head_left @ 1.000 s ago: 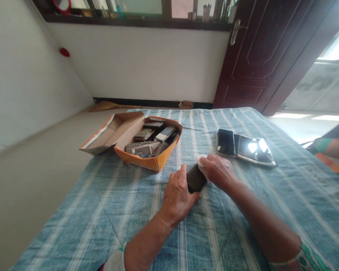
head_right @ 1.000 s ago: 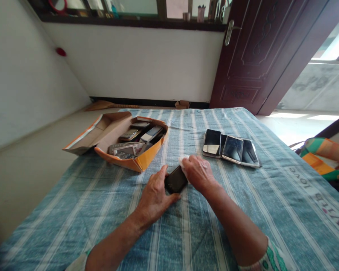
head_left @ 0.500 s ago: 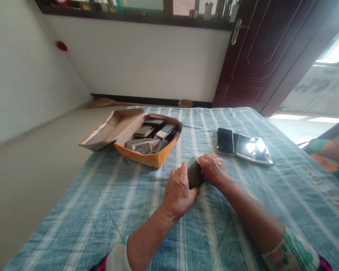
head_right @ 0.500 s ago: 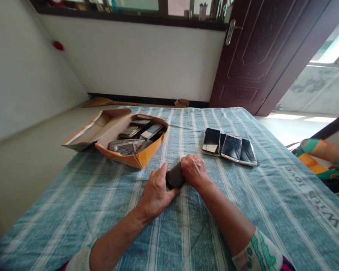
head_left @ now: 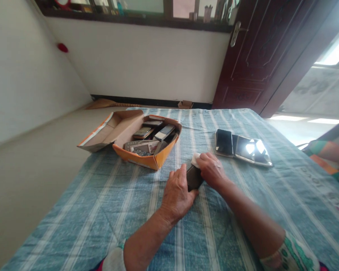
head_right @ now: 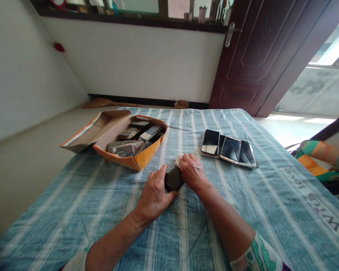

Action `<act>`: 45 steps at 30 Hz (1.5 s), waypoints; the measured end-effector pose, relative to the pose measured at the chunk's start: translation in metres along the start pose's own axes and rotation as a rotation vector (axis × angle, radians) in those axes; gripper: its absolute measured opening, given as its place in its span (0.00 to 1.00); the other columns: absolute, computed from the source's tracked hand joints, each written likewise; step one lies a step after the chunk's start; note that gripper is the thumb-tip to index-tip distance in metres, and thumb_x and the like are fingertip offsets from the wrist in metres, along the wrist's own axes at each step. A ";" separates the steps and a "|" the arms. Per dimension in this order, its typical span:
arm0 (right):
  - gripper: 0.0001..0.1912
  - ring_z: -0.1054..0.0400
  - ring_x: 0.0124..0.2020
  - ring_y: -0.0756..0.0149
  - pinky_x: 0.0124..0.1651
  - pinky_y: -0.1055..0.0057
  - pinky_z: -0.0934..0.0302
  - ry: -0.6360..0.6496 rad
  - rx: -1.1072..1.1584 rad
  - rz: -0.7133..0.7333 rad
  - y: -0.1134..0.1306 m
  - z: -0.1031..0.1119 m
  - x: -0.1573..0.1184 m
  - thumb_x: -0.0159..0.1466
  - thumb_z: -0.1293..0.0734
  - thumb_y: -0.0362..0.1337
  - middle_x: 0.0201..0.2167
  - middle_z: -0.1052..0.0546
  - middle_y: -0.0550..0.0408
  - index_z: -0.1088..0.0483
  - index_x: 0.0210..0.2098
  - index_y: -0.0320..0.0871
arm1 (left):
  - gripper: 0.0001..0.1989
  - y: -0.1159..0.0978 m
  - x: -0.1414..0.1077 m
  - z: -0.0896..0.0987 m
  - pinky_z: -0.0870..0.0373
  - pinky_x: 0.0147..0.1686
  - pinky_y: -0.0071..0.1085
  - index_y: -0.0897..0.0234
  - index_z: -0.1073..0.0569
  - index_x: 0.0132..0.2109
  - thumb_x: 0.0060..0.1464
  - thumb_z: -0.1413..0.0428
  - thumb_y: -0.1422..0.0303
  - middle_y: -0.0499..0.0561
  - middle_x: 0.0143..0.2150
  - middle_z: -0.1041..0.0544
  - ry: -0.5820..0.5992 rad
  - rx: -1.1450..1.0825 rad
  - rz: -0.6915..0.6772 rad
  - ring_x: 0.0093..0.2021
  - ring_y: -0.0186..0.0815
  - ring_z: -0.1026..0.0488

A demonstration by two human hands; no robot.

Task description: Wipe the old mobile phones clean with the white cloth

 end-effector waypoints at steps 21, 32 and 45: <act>0.18 0.36 0.34 0.65 0.39 0.69 0.40 -0.319 0.292 0.439 0.026 -0.007 -0.035 0.68 0.42 0.28 0.28 0.27 0.52 0.27 0.25 0.41 | 0.38 0.006 -0.001 -0.002 0.29 0.44 0.44 0.68 0.45 0.63 0.45 0.41 0.73 0.57 0.45 0.27 -0.011 -0.025 0.009 0.45 0.47 0.30; 0.14 0.32 0.45 0.63 0.52 0.70 0.41 -0.128 0.230 0.181 0.008 -0.012 -0.007 0.66 0.41 0.27 0.41 0.22 0.49 0.23 0.36 0.41 | 0.43 0.003 0.001 0.000 0.29 0.45 0.46 0.64 0.46 0.62 0.40 0.36 0.72 0.54 0.44 0.27 -0.031 -0.044 0.036 0.44 0.47 0.29; 0.17 0.26 0.46 0.65 0.50 0.72 0.34 -0.248 0.677 0.245 0.028 -0.011 -0.039 0.59 0.39 0.20 0.43 0.20 0.50 0.23 0.29 0.43 | 0.41 0.009 -0.003 -0.004 0.29 0.46 0.43 0.74 0.49 0.65 0.43 0.43 0.75 0.60 0.45 0.27 -0.009 -0.082 0.066 0.46 0.46 0.30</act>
Point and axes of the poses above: each hand's wrist, its own x-axis towards the middle knuckle, its own z-axis out of the back of the hand, y = z × x, the point moved 3 cm from there along x, towards the middle knuckle
